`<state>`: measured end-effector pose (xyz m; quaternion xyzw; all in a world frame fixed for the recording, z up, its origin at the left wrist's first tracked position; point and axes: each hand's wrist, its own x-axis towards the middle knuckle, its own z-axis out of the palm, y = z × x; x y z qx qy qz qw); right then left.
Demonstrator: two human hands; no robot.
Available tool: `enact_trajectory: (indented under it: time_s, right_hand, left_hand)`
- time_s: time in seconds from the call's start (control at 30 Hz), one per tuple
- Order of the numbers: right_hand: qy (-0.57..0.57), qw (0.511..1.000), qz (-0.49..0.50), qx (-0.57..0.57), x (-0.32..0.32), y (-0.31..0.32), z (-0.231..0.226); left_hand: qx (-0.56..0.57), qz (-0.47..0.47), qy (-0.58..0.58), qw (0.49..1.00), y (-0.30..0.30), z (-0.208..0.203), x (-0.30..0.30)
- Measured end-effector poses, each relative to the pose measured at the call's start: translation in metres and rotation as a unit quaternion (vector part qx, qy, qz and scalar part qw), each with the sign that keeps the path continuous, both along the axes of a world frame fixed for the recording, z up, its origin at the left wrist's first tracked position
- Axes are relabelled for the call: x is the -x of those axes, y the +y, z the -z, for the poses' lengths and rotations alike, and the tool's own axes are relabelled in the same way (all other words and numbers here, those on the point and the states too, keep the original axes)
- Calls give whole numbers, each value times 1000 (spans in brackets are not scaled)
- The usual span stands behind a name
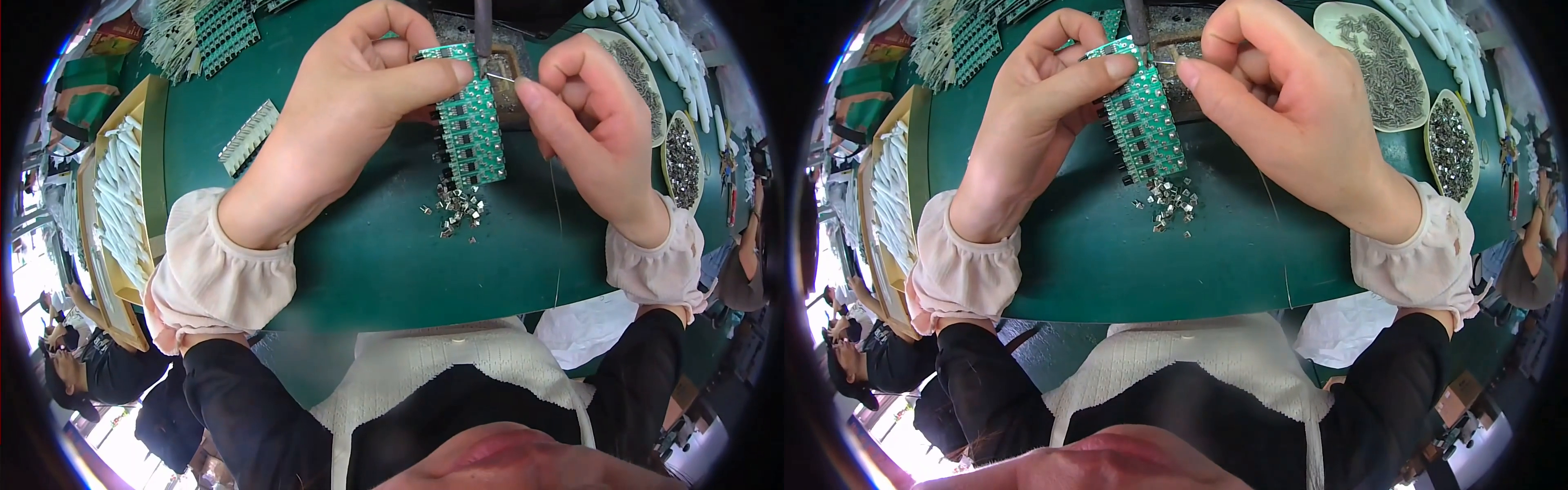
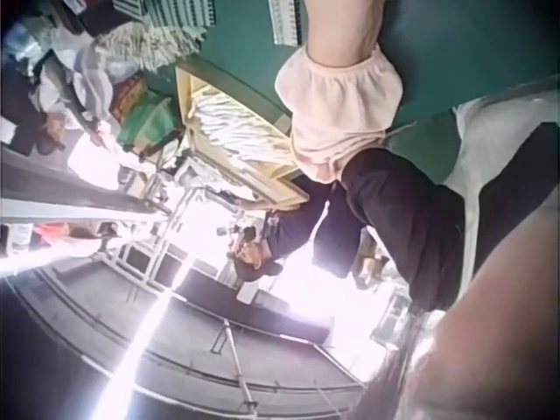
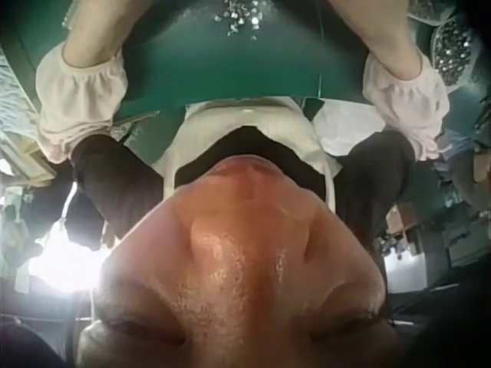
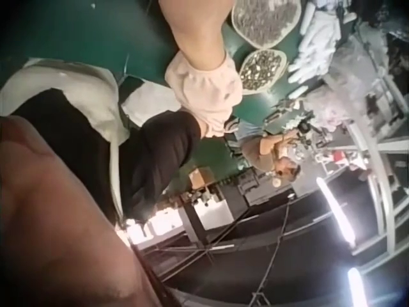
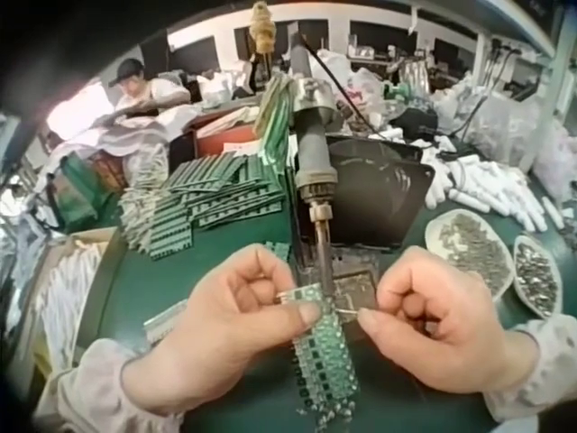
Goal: Manually assembling small metallic components and needles onto green electronic circuit strips at a factory workstation.
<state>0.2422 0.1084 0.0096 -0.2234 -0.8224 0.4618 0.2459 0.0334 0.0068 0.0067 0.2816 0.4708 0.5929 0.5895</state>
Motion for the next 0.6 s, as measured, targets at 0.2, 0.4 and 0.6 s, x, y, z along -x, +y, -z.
enact_trajectory:
  time_s: [0.2,0.4,0.6]
  right_hand:
    - [8,1000,-13,-8,-1,1,3]
    - [-5,1000,0,4,2,0,2]
    - [2,1000,1,10,8,0,4]
  left_hand:
    - [-4,-10,18,1000,0,-3,-1]
    - [-18,-14,33,999,2,-3,1]
    - [-22,-13,29,999,1,-7,0]
